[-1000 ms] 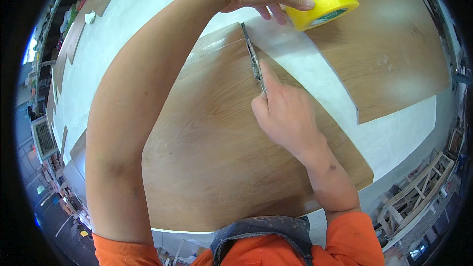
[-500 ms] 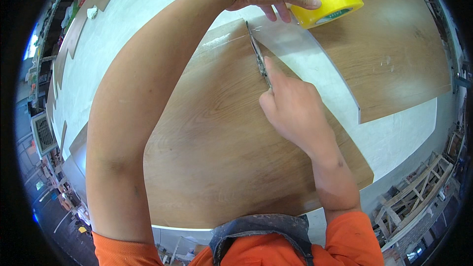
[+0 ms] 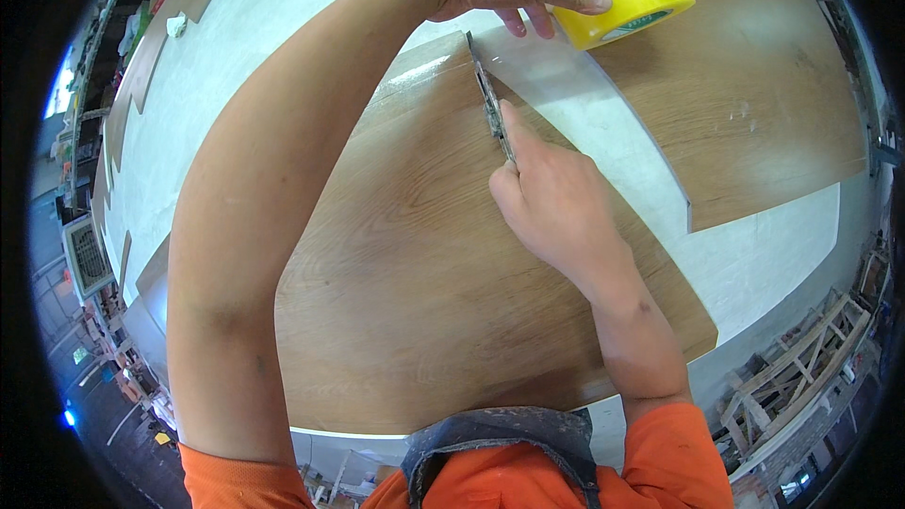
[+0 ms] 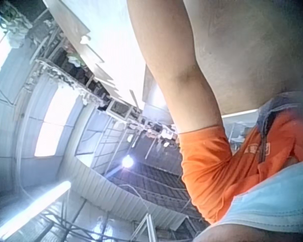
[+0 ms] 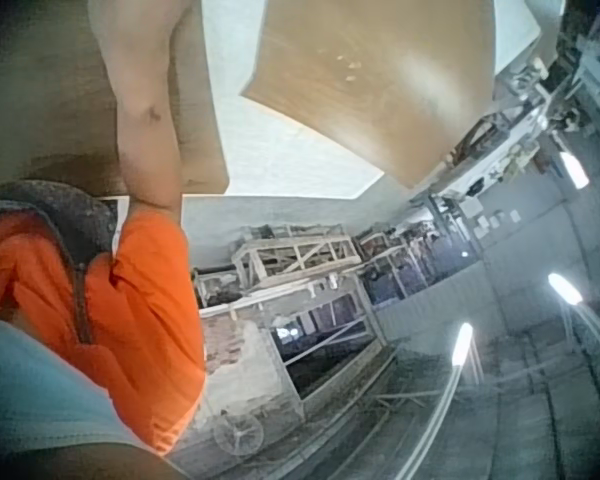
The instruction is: The person applies yellow tape along the edges of large wooden panels on a workbench, then uses a utility knife to cut the tape. The person lifts and repositions the panels to access different edges and continues taping and cutting.
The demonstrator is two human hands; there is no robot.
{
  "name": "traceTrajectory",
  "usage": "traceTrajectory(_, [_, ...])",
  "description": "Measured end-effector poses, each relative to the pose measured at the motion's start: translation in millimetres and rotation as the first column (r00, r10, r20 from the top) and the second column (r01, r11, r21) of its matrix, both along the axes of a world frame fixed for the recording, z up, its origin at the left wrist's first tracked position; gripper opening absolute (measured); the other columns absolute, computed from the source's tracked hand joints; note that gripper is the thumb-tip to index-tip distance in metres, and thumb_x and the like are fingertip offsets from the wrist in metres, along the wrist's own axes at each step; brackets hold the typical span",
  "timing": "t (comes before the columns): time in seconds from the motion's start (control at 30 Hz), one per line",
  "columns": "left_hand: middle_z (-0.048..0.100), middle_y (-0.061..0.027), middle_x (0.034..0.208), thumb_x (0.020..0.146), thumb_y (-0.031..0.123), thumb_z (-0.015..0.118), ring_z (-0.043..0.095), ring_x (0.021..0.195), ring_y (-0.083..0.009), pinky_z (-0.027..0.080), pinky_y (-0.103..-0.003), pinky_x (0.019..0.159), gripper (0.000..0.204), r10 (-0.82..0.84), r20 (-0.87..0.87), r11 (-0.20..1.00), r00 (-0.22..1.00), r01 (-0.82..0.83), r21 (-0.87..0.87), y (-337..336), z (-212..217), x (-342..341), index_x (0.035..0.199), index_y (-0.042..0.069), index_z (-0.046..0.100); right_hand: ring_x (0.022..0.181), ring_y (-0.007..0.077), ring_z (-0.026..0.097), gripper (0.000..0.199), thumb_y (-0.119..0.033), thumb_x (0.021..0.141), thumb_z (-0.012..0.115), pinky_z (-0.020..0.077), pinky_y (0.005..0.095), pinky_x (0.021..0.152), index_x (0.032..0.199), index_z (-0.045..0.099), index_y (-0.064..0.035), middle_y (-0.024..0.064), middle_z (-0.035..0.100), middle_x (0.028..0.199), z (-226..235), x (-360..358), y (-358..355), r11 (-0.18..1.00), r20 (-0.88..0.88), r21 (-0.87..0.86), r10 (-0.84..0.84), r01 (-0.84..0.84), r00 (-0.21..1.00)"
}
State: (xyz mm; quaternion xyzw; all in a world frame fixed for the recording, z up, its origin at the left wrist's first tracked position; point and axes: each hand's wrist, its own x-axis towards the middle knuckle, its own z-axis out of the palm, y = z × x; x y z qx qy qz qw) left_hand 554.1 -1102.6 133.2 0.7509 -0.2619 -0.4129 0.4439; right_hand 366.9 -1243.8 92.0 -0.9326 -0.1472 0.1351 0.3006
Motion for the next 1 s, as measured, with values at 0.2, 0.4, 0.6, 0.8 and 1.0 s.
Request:
traceTrajectory(0.2, [0.069,-0.0052,0.113,0.103,0.049,0.059,0.063,0.100,-0.0170,0.052,-0.032,0.086,0.049,0.043,-0.014,0.999,0.999,-0.043,0.031,-4.9,-14.0,0.0,0.131,0.010,0.067,0.067,0.0387,0.068,0.057,-0.014,0.090,0.058,0.0554,0.0493,0.067,0.142,0.051,0.0081,0.0221,0.066,0.071,1.5,-2.8,-4.4,0.998,-0.053,-0.057,0.033,-0.036,0.998])
traceTrajectory(0.4, [0.068,-0.0033,0.105,0.103,0.044,0.061,0.060,0.095,-0.0153,0.050,-0.030,0.085,0.044,0.065,-0.017,0.994,0.998,-0.063,0.087,-6.7,-10.8,-6.5,0.127,0.008,0.070,0.060,0.0346,0.066,0.059,-0.012,0.087,0.062,0.0540,0.0467,0.060,0.142,0.051,0.0061,0.0177,0.065,0.068,1.9,-25.0,-14.1,0.990,0.025,-0.115,0.088,-0.084,0.996])
traceTrajectory(0.6, [0.067,-0.0028,0.097,0.102,0.033,0.066,0.060,0.091,-0.0124,0.051,-0.030,0.081,0.042,0.051,0.028,0.999,0.998,-0.051,0.011,-12.7,-7.7,-13.2,0.130,0.001,0.066,0.063,0.0339,0.067,0.062,-0.011,0.087,0.063,0.0535,0.0462,0.059,0.145,0.049,0.0041,0.0164,0.067,0.071,8.0,-53.7,-26.4,0.981,-0.002,-0.149,0.127,-0.126,0.992])
traceTrajectory(0.8, [0.072,-0.0160,0.122,0.092,0.049,0.071,0.066,0.117,-0.0317,0.048,-0.041,0.104,0.059,0.084,0.341,0.980,0.936,-0.140,0.143,-26.8,-6.5,-41.5,0.135,0.008,0.069,0.067,0.0372,0.068,0.063,-0.013,0.087,0.060,0.0534,0.0498,0.062,0.147,0.047,0.0029,0.0174,0.068,0.074,45.8,-83.2,-45.9,0.973,-0.261,-0.183,0.090,-0.141,0.961])
traceTrajectory(1.0, [0.059,-0.0186,0.138,0.098,0.039,0.068,0.062,0.121,-0.0321,0.048,-0.045,0.107,0.048,0.095,0.446,0.923,0.890,-0.247,0.296,-53.8,14.5,-115.3,0.133,0.006,0.066,0.072,0.0347,0.071,0.063,-0.016,0.089,0.060,0.0554,0.0457,0.066,0.149,0.047,0.0018,0.0164,0.071,0.080,83.6,-145.9,-102.6,0.992,-0.483,0.070,0.123,-0.102,0.867])
